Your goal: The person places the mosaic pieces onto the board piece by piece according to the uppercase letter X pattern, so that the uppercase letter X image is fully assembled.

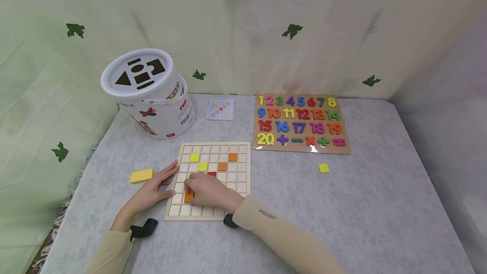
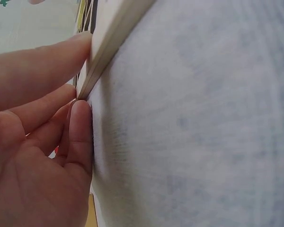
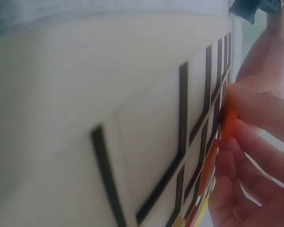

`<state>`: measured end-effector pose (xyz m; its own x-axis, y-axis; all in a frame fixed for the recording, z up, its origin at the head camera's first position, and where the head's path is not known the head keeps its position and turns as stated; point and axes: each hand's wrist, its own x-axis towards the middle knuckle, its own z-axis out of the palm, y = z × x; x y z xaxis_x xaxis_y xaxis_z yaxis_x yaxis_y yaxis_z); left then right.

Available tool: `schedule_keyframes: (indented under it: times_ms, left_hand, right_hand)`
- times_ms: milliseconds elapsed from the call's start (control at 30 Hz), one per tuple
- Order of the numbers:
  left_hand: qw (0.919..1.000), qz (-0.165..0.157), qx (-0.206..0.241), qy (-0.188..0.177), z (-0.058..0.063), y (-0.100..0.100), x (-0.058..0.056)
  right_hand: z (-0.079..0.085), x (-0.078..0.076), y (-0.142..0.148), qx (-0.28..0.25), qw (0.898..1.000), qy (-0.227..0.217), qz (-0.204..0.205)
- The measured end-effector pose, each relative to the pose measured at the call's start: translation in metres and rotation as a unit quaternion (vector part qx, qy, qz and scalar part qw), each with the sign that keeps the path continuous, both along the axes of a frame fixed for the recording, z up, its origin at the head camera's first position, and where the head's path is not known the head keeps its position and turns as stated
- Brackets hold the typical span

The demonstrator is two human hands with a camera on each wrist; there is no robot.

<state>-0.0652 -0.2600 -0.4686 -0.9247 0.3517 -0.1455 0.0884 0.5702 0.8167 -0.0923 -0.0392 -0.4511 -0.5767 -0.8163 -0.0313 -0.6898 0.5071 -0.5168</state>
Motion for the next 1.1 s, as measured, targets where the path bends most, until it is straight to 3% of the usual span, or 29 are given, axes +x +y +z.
schedule_keyframes:
  times_ms: [267, 500, 767, 1100]
  left_hand:
    - [0.9999, 0.005, -0.004, -0.008, 0.000, 0.001, 0.000]
    - [0.9999, 0.007, -0.012, -0.001, -0.002, 0.001, 0.000]
    - [0.9994, 0.021, -0.020, -0.018, 0.000, 0.004, 0.000]
    - [0.9992, 0.023, -0.023, -0.022, 0.000, 0.004, 0.000]
  right_hand:
    - [-0.002, 0.004, -0.006, 0.025, 1.000, 0.018, -0.006]
    - [0.002, -0.001, 0.011, -0.015, 0.999, -0.029, -0.023]
    - [0.005, -0.018, 0.101, -0.103, 0.984, -0.098, -0.107]
    - [-0.007, -0.021, 0.235, -0.109, 0.963, -0.050, -0.242]
